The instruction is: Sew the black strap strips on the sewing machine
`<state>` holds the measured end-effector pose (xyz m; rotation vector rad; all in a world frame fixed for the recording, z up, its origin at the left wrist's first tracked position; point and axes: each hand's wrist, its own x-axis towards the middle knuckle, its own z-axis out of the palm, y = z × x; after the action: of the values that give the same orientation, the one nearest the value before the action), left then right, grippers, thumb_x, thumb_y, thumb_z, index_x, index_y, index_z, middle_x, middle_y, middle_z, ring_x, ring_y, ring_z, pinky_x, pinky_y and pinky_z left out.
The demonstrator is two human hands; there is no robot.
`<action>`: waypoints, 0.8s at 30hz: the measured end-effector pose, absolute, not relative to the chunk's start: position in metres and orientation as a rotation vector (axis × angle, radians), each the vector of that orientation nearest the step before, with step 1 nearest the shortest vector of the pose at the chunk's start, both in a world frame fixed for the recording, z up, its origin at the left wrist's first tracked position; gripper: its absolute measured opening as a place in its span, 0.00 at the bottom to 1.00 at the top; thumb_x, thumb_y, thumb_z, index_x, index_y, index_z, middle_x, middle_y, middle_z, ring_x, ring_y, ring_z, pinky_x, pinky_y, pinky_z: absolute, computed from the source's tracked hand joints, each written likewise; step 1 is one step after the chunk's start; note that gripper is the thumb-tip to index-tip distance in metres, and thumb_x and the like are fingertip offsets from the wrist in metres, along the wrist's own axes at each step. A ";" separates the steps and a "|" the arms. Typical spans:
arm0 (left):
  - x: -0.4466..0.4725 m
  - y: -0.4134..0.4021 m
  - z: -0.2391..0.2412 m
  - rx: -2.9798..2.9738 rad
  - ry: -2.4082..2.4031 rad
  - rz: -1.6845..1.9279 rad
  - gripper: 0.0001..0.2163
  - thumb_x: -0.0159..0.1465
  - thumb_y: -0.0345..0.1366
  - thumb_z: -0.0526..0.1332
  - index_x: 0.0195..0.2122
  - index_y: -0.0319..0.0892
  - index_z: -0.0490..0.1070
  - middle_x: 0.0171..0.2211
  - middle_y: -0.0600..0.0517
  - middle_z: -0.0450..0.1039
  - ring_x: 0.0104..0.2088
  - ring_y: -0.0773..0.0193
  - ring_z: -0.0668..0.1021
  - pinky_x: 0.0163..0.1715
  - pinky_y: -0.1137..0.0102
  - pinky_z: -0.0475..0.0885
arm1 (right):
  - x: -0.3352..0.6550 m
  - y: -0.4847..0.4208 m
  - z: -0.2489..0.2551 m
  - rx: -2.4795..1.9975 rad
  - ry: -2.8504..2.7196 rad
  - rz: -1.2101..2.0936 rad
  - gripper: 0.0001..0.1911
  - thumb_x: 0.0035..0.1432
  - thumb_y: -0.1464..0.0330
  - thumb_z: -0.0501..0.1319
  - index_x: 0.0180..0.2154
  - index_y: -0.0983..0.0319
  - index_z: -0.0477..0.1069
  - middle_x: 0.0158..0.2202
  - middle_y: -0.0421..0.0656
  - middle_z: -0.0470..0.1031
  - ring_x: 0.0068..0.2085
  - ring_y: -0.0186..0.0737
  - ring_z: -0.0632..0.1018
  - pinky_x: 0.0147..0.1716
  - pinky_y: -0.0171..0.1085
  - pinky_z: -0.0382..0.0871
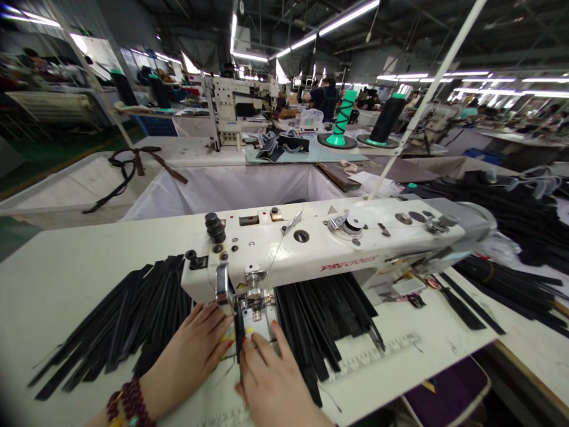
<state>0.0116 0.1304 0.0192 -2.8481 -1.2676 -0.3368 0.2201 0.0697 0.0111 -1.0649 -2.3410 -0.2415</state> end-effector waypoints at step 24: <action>0.010 0.137 0.027 -2.901 -1.243 -0.342 0.12 0.69 0.36 0.55 0.47 0.41 0.76 0.46 0.44 0.79 0.51 0.50 0.76 0.56 0.50 0.67 | 0.202 0.117 0.013 -1.238 -2.534 -0.328 0.13 0.63 0.77 0.59 0.49 0.69 0.74 0.45 0.50 0.75 0.44 0.48 0.75 0.55 0.52 0.67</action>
<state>0.0099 0.1367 0.0269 -2.9009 -1.2432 -0.3420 0.2015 0.1170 0.0131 -1.2381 -2.5344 -0.3278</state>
